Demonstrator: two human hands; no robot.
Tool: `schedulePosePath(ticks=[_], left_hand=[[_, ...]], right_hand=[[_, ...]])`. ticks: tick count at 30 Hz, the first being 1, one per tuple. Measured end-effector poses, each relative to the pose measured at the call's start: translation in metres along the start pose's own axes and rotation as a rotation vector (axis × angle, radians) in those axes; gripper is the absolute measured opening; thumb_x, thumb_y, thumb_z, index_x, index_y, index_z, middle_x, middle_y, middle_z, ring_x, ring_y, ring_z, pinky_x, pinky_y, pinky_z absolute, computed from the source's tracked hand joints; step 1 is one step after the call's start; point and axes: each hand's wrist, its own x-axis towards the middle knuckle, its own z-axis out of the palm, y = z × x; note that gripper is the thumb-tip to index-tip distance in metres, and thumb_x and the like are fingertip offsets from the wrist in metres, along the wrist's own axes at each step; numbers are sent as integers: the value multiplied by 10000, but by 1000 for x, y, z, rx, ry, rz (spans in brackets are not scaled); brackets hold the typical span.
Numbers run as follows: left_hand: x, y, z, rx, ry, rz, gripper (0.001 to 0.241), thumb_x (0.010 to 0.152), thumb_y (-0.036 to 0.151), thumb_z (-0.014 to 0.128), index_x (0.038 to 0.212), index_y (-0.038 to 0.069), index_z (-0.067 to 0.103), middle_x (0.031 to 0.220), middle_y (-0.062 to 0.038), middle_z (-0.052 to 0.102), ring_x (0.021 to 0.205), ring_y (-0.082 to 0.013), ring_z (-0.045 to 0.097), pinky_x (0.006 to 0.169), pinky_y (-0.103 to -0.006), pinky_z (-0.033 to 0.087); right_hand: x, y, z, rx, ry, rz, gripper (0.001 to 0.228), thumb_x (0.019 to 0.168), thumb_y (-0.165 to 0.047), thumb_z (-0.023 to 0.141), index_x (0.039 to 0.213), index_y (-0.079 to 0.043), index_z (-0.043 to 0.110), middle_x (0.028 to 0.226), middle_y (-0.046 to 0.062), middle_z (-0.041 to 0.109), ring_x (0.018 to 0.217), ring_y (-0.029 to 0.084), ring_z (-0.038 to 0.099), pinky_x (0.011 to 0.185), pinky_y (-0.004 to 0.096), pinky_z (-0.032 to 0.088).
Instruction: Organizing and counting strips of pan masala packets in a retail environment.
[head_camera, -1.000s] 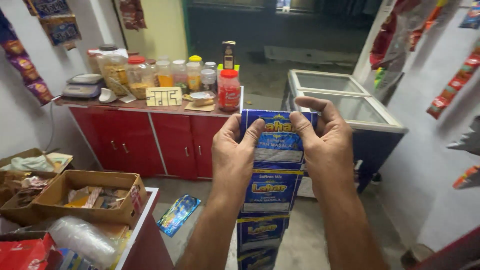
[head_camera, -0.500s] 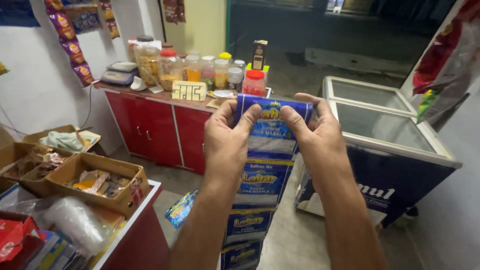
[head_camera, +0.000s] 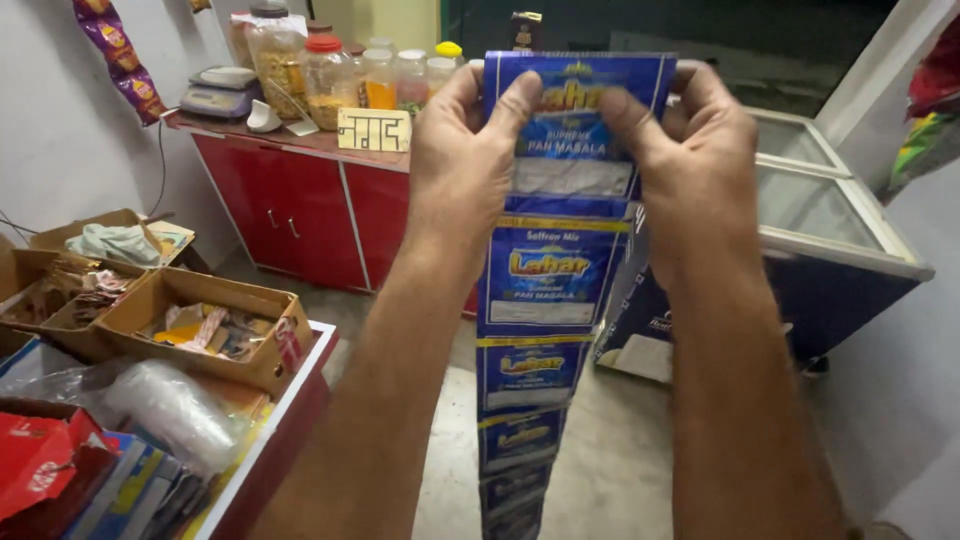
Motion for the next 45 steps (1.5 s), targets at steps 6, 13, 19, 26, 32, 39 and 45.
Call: schedulePosePath(ticks=[6,13,19,26,32,39,45], left_hand=[[-4,-3,-20,165,-79,-194,393,915,412,674,1117,77,713,959,-53,817,804,-115,789,745,-273,661],[-16,-14,-21,173,-47,-273,361,888,401,706,1079,100,755,904,-40,824,769,-117,785,689,-291,657],[-6,-11,-16,193,49,-243,281,890,353,709,1063,138,761,887,-13,823,740,-97,784,674,-283,655],[16,-7,-17,140,91,-90,259,926,309,705,1039,81,750,868,-47,814,698,-113,774,625,-275,652],[45,8,-20,113,60,130,292,920,312,719,1063,60,746,902,-51,818,746,-111,788,673,-265,654],[70,17,-35,3,19,319,437,966,417,746,988,-17,703,806,-96,790,658,-132,796,573,-253,678],[71,5,-56,14,24,275,424,965,376,714,1026,-43,722,874,-119,808,738,-145,785,645,-287,663]], right_hand=[[9,21,9,113,5,-191,282,1036,-89,733,1256,5,583,1096,151,771,952,159,775,846,288,689],[8,26,17,-51,132,-89,359,1018,-112,675,1337,-43,524,1044,123,775,882,132,797,761,264,650],[6,14,25,-274,130,170,588,945,-268,676,1444,-108,411,1156,207,701,964,234,761,752,361,680],[7,22,26,-174,-67,235,694,908,-301,731,1469,-58,404,1120,221,755,991,261,775,794,366,661],[17,5,35,-2,-86,29,665,931,-270,749,1458,-6,442,1125,191,773,957,224,808,795,339,679],[26,0,58,197,-118,-210,591,1014,-167,790,1452,31,447,1245,193,730,1083,242,796,898,351,662],[16,7,85,290,-91,-187,542,1014,-120,779,1410,10,433,1192,207,735,1011,235,782,864,331,696]])
